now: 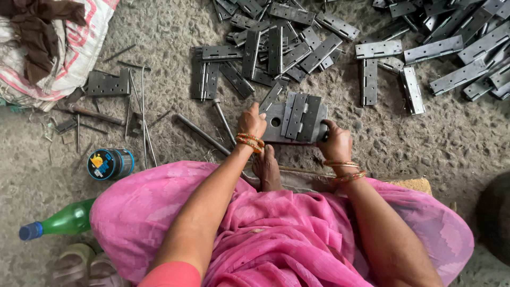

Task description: The person sits on the floor and assembles metal hinge components by placing them on a metal block and striking them with a hammer. The person repeatedly picks up hinge parts, aligns them, and hammers them into place.

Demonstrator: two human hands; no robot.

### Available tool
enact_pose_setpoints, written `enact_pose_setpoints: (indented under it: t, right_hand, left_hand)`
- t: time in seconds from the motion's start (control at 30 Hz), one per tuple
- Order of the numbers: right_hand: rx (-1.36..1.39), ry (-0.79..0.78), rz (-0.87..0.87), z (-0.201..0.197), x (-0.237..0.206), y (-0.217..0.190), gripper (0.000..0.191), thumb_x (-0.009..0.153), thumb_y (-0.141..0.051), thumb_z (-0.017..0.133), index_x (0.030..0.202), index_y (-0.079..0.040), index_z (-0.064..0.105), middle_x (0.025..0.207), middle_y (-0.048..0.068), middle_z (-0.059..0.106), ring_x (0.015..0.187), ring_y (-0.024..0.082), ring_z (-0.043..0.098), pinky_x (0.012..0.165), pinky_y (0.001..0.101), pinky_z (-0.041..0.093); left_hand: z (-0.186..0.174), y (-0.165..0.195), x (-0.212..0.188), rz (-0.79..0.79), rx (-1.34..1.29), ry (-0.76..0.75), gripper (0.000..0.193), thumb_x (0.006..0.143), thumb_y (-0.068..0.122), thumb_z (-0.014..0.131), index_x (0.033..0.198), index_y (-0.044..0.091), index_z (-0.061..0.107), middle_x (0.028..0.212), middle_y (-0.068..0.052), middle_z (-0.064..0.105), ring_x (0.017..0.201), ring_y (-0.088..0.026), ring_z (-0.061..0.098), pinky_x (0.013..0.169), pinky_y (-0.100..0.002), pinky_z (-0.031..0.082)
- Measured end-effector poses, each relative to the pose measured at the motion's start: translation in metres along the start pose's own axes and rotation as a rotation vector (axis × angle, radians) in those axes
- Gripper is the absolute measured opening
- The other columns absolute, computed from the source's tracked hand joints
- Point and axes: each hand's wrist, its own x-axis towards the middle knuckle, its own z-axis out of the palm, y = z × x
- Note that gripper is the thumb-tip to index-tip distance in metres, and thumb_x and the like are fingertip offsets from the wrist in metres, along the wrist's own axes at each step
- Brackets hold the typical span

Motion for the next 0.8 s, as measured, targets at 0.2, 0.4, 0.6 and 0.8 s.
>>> enact_pose_setpoints:
  t: [0.2,0.4,0.6,0.8]
  right_hand:
    - [-0.005,-0.034,0.084,-0.008,0.018,-0.005,0.049,0.099,-0.011,0.061,0.147,-0.019,0.058,0.128,0.015,0.072,0.109,0.033,0.072,0.091,0.0429,0.058]
    - [-0.071,-0.108,-0.484,0.012,-0.004,-0.055,0.067,0.092,-0.040,0.071,0.151,-0.020,0.048,0.166,0.015,0.025,0.150,0.042,0.023,0.114,0.0652,0.027]
    - [-0.224,-0.267,-0.432,0.008,-0.017,-0.065,0.063,0.087,-0.048,0.072,0.144,-0.027,0.054,0.168,0.004,0.022,0.154,0.036,0.018,0.113,0.0714,0.021]
    - [-0.196,-0.279,-0.423,0.011,-0.024,-0.065,0.068,0.080,-0.048,0.077,0.139,-0.022,0.058,0.168,0.008,0.024,0.153,0.041,0.022,0.112,0.0638,0.032]
  left_hand:
    - [-0.029,0.016,0.013,0.034,0.019,0.059,0.024,0.090,0.028,0.071,0.100,0.007,0.070,0.088,-0.021,0.074,0.080,-0.040,0.074,0.068,-0.050,0.057]
    - [-0.078,0.048,0.007,0.338,-0.494,0.429,0.019,0.104,0.021,0.060,0.111,0.004,0.061,0.082,-0.011,0.078,0.070,-0.023,0.079,0.057,-0.037,0.058]
    - [-0.047,0.043,-0.012,0.032,-0.212,0.222,0.023,0.107,0.020,0.058,0.119,0.003,0.050,0.082,-0.017,0.071,0.065,-0.031,0.075,0.051,-0.039,0.059]
    - [-0.001,0.004,-0.029,0.070,0.153,-0.018,0.026,0.089,0.020,0.067,0.106,0.001,0.058,0.088,-0.028,0.071,0.082,-0.047,0.070,0.074,-0.055,0.056]
